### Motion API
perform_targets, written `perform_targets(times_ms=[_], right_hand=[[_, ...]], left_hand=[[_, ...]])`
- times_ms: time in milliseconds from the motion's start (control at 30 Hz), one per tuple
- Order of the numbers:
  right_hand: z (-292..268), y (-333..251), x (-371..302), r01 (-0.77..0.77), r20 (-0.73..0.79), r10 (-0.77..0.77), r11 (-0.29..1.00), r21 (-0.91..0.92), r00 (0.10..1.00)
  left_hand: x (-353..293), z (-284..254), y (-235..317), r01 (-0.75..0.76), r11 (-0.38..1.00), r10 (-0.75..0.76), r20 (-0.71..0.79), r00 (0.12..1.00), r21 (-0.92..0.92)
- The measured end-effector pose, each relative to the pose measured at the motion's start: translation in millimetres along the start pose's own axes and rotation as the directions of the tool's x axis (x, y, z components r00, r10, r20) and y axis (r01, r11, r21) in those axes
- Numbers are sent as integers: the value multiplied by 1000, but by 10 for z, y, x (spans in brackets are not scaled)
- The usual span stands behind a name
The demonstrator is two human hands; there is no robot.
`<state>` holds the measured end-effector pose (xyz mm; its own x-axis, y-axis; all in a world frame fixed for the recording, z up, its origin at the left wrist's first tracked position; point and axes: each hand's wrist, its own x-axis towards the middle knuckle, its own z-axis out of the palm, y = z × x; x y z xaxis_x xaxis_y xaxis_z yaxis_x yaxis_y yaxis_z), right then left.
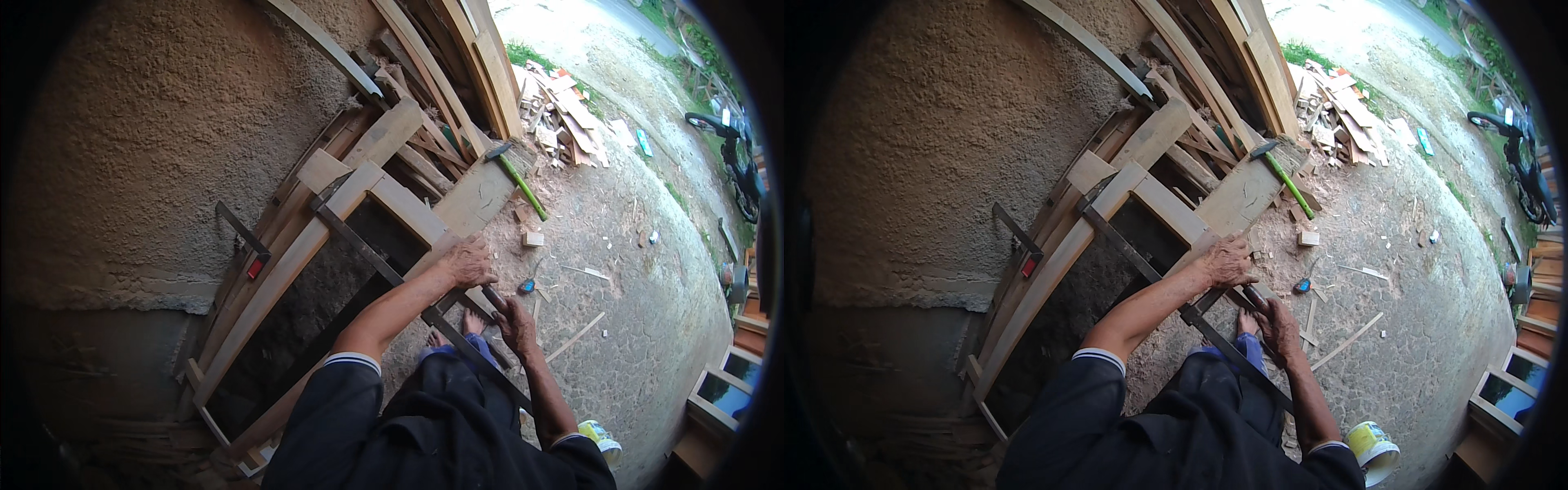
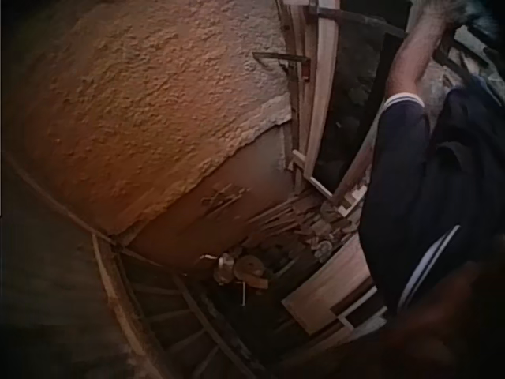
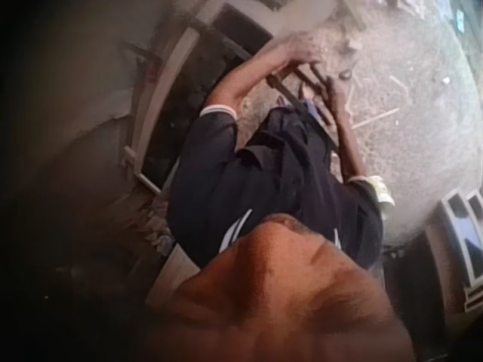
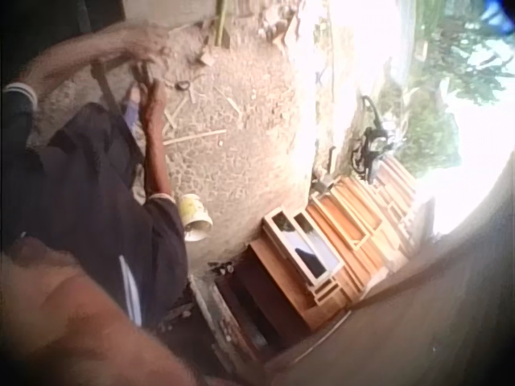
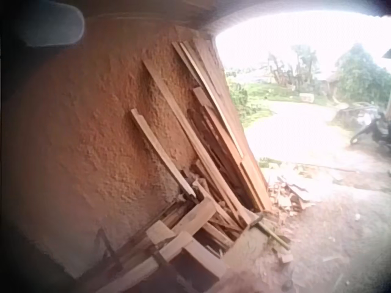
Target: The person assembles a wooden frame by aligning pieces, securing them with clamps, and hammering nails into place. They repeatedly measure and adjust the frame to ensure proper alignment.
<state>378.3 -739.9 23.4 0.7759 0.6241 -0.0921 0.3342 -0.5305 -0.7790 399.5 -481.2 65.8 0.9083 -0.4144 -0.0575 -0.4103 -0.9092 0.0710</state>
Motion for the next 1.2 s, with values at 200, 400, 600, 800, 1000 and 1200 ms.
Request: perform_targets(times_ms=[200, 400, 600, 800, 1000, 1200], right_hand=[[25, -40, 78, 90, 29, -85, 977, -195, 996], [16, 84, 236, 161, 44, -168, 978, 131, 985], [-218, 86, 376, -425, 539, 168, 813, 398, 826], [49, -204, 315, -11, 128, 36, 981, -194, 991], [-204, -25, 652, -563, 734, 154, 749, 350, 662], [-108, -197, 462, -101, 365, 153, 982, -160, 918]], left_hand=[[175, 244, -132, 51, 991, -7, 336, 942, -124], [138, 252, -167, 9, 987, 28, 228, 973, -159], [125, 232, -134, 56, 984, -19, 214, 977, -167], [124, 208, -152, 90, 968, -15, 303, 953, -236], [92, 169, -137, 50, 970, -5, 183, 983, -240], [-297, 81, -628, 74, 968, -142, -281, 949, -239]])
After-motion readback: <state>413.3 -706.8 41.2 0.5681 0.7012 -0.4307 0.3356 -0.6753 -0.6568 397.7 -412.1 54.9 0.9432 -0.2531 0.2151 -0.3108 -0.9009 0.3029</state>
